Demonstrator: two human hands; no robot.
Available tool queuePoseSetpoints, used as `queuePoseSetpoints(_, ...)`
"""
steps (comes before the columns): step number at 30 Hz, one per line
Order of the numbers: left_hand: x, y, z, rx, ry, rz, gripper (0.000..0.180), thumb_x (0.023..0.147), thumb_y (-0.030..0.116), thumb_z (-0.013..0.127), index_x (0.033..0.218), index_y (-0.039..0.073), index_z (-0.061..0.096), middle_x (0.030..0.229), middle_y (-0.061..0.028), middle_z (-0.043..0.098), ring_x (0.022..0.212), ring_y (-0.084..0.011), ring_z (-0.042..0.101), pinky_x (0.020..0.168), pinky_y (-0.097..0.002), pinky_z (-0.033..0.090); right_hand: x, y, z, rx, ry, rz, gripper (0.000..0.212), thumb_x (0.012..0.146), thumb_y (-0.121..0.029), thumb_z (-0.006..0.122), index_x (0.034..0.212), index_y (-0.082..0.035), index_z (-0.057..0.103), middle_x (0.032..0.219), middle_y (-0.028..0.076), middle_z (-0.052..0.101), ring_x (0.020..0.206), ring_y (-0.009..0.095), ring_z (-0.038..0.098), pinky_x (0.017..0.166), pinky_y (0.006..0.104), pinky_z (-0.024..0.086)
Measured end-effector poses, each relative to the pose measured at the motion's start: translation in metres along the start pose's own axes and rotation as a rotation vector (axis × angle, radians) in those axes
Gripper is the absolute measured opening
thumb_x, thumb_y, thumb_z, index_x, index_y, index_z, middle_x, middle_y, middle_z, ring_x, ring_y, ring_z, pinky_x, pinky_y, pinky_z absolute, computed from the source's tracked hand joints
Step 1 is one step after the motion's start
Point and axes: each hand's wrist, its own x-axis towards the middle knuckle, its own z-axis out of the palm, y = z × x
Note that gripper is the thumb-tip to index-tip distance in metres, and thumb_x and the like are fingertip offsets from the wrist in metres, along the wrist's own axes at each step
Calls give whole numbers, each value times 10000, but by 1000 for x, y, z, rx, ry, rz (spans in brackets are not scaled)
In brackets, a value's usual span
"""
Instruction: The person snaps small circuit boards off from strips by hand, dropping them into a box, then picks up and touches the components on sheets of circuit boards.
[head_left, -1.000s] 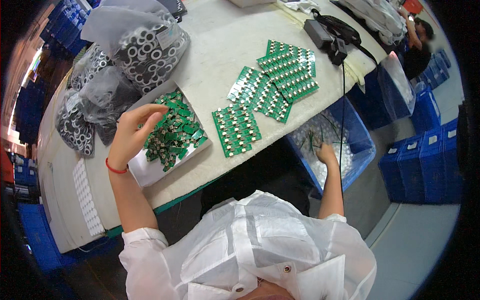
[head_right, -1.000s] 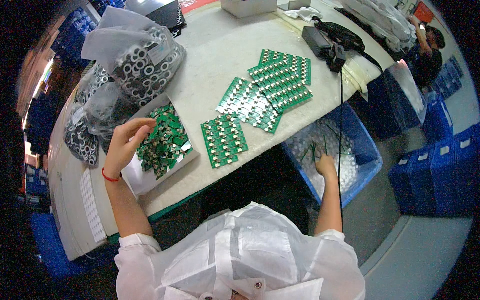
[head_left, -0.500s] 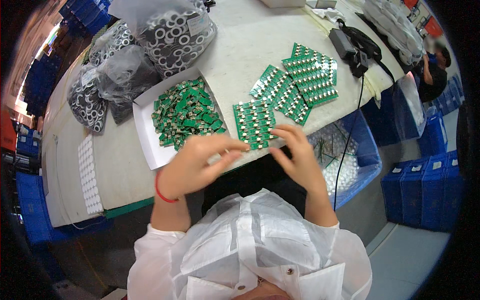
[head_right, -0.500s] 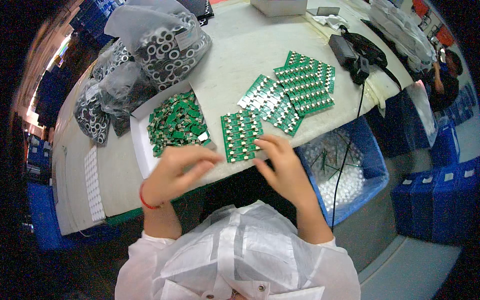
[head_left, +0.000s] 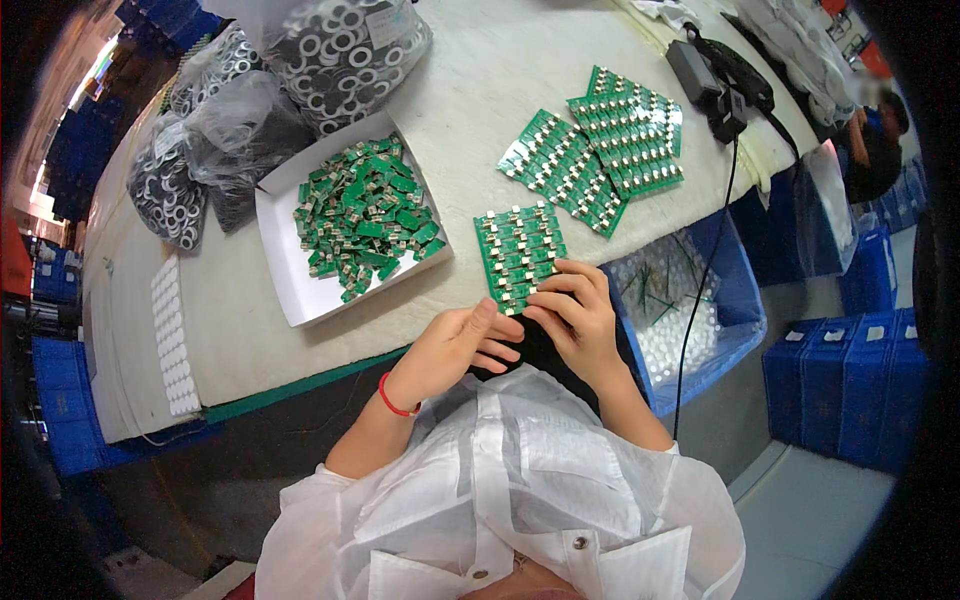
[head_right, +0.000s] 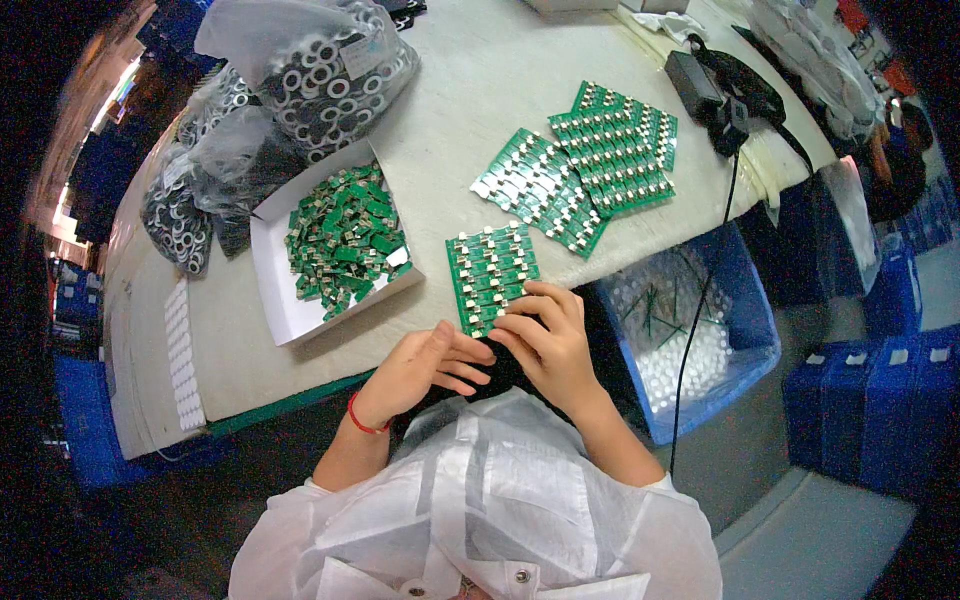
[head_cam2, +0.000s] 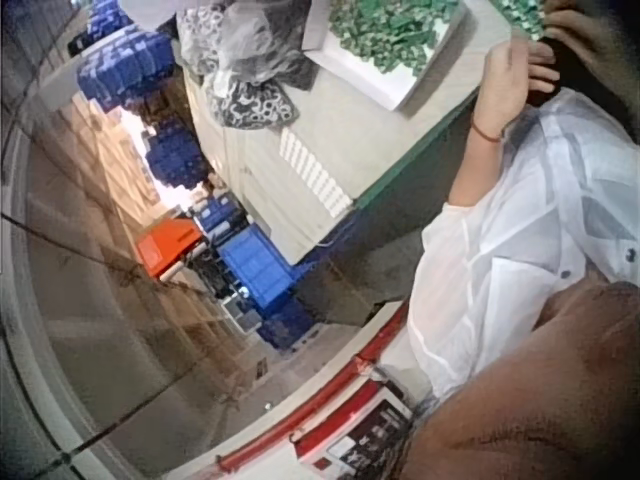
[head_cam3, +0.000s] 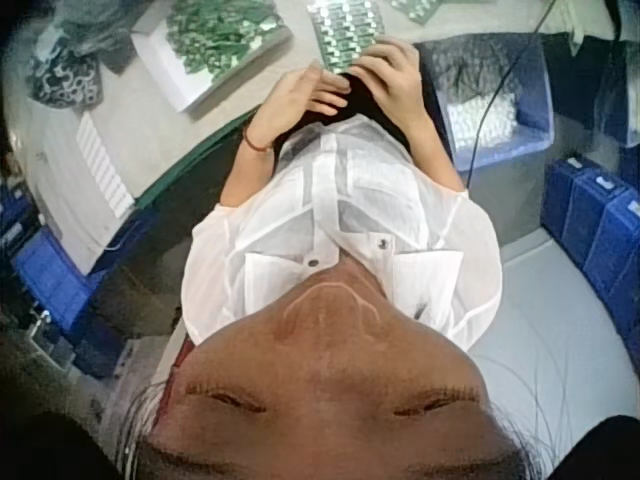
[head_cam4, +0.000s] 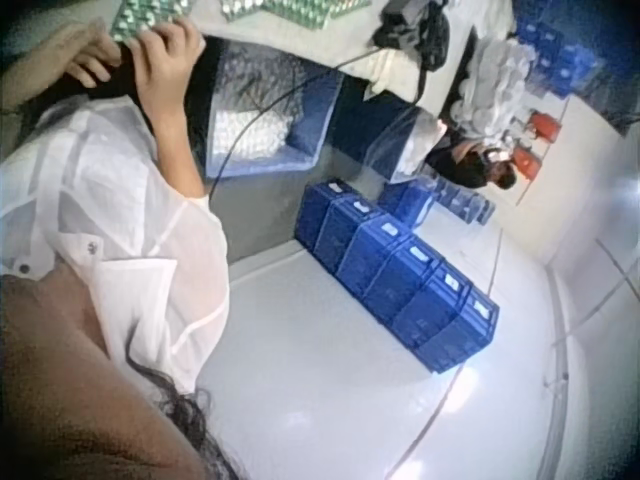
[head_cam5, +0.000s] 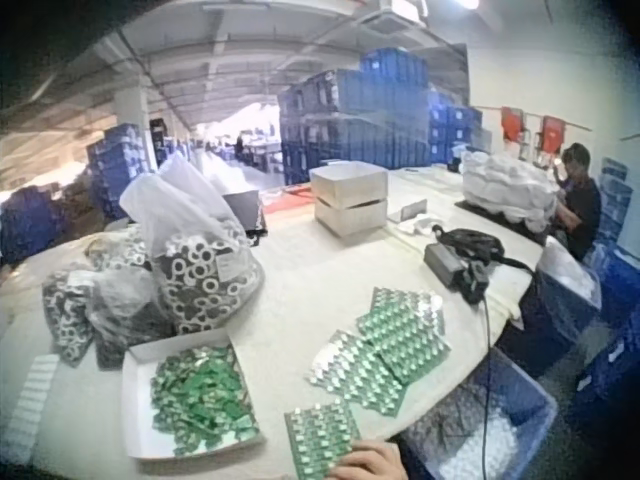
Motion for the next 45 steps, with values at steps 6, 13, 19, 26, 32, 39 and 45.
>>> queuePoseSetpoints(6, 0, 0, -6, 128, -140, -167, 710, 972, 547, 292, 1001, -84, 618, 940, -169, 651, 805, -220, 674, 690, -297, 558, -17, -4, -12, 72, 1, 66, 167, 689, -129, 764, 818, -89, 666, 899, 26, 613, 1040, 278, 538, 854, 392, 399)
queuePoseSetpoints(13, 13, -11, 32, -477, -104, 46, 383, 967, 153, 439, 1307, -14, 383, 1201, -107, 564, 1046, -165, 591, 856, -309, 508, -22, -23, -42, 226, -111, 36, 199, 659, -149, 786, 821, -87, 689, 845, 20, 633, 924, 248, 572, 798, 360, 422)
queuePoseSetpoints(19, 21, -4, 56, -441, -231, -37, 519, 836, 20, 480, 1337, -30, 352, 1254, -151, 542, 1087, -224, 586, 919, -363, 495, -25, -9, -73, 362, 66, 373, 116, 755, -5, 692, 870, -9, 683, 784, 81, 662, 700, 209, 594, 647, 302, 447)
queuePoseSetpoints(26, 33, -11, 72, -331, -337, -112, 537, 807, -18, 464, 1333, -35, 355, 1239, -140, 549, 1074, -212, 593, 915, -357, 498, 0, 29, -79, 169, 141, 416, 81, 822, -14, 630, 894, -14, 666, 840, 103, 635, 738, 220, 604, 640, 283, 466)
queuePoseSetpoints(32, 33, -4, 74, -309, -258, -99, 526, 800, -12, 468, 1317, -39, 372, 1201, -142, 575, 1034, -206, 612, 886, -346, 513, 32, 48, -76, 57, 264, 311, 79, 830, -37, 622, 896, -21, 662, 878, 102, 639, 805, 229, 604, 647, 293, 466)
queuePoseSetpoints(39, 33, 0, 72, -405, -213, -75, 522, 805, 31, 473, 1314, -41, 379, 1209, -155, 570, 1013, -207, 621, 867, -339, 528, 62, 110, -75, -260, 370, 226, 233, 815, -143, 661, 1005, -13, 630, 1019, 159, 604, 973, 314, 553, 900, 399, 403)
queuePoseSetpoints(45, 34, 6, 74, -422, -244, -73, 478, 821, -10, 430, 1298, -37, 401, 1169, -128, 586, 978, -185, 625, 811, -324, 534, 96, 168, -82, -276, 246, 451, 557, 708, -265, 780, 1068, 99, 559, 1027, 209, 623, 898, 296, 599, 827, 382, 467)
